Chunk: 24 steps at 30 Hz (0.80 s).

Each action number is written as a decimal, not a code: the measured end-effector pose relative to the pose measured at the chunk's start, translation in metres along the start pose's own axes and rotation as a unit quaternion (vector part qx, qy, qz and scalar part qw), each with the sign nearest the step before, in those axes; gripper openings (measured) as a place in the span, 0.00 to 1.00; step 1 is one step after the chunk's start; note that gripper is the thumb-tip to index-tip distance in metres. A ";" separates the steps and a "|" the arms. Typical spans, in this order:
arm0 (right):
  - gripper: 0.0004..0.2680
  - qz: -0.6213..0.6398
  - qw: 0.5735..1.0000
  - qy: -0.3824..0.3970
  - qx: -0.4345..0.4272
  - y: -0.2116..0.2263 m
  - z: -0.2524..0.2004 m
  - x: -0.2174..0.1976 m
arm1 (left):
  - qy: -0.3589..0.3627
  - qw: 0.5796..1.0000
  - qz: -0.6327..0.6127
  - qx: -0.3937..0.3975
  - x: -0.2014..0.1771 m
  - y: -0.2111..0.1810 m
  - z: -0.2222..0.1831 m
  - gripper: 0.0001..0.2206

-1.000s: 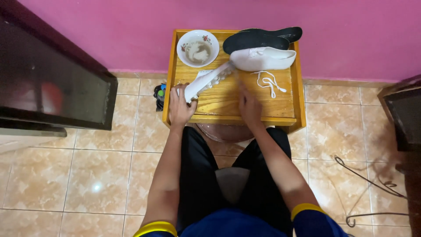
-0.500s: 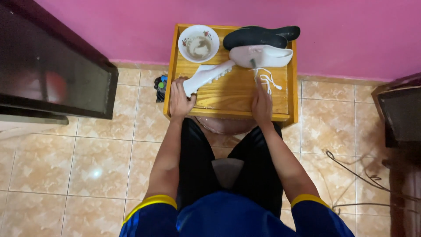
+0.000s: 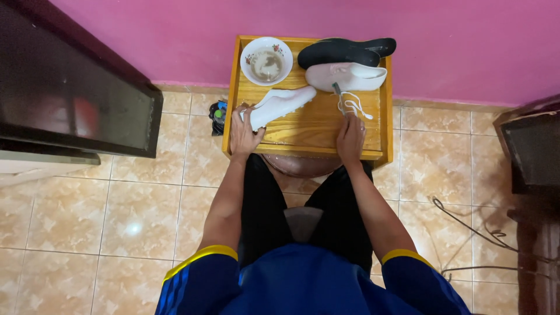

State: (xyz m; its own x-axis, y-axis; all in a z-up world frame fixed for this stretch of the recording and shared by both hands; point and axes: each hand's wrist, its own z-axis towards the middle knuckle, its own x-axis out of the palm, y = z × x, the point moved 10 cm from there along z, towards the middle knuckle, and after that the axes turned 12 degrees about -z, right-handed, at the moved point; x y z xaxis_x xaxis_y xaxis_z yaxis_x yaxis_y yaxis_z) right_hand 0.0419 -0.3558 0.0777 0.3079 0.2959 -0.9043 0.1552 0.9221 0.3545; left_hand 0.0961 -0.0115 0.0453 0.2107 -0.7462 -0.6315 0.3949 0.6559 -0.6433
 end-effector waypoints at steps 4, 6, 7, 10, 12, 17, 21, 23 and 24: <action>0.10 0.021 1.000 0.010 0.009 0.007 0.002 -0.009 | 0.010 1.000 0.003 -0.013 -0.001 0.000 0.002 0.31; 0.09 0.105 0.994 0.029 0.008 0.021 0.001 -0.027 | 0.028 0.999 -0.016 -0.014 -0.001 -0.004 0.004 0.32; 0.09 0.106 0.994 0.024 0.007 0.025 0.000 -0.034 | 0.026 0.999 -0.016 -0.009 -0.006 -0.009 0.006 0.32; 0.09 0.190 0.982 0.015 0.008 0.043 -0.012 -0.058 | 0.035 0.998 -0.052 -0.006 -0.013 -0.024 0.001 0.32; 0.07 0.190 0.981 0.036 0.019 0.062 -0.027 -0.074 | 0.010 0.991 -0.128 -0.037 -0.015 -0.024 -0.009 0.30; 0.08 0.265 0.956 0.122 0.037 0.044 -0.094 -0.003 | 0.014 0.971 -0.211 -0.107 -0.024 -0.055 -0.039 0.28; 0.14 0.250 0.942 0.222 0.030 0.086 -0.116 -0.028 | 0.070 0.968 -0.210 -0.119 -0.012 -0.052 -0.047 0.30; 0.14 0.228 0.952 0.200 0.034 0.074 -0.106 -0.029 | 0.088 0.968 -0.198 -0.124 -0.013 -0.047 -0.047 0.30; 0.14 0.205 0.962 0.175 0.038 0.066 -0.099 -0.034 | 0.106 0.968 -0.188 -0.126 -0.011 -0.046 -0.047 0.31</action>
State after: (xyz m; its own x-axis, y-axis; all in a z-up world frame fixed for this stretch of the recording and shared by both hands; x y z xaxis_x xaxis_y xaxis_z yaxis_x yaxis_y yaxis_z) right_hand -0.0516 -0.2800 0.1081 0.0254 0.7088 -0.7049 0.1599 0.6932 0.7028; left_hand 0.0331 -0.0282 0.0615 -0.1040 -0.9154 -0.3889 0.1717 0.3686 -0.9136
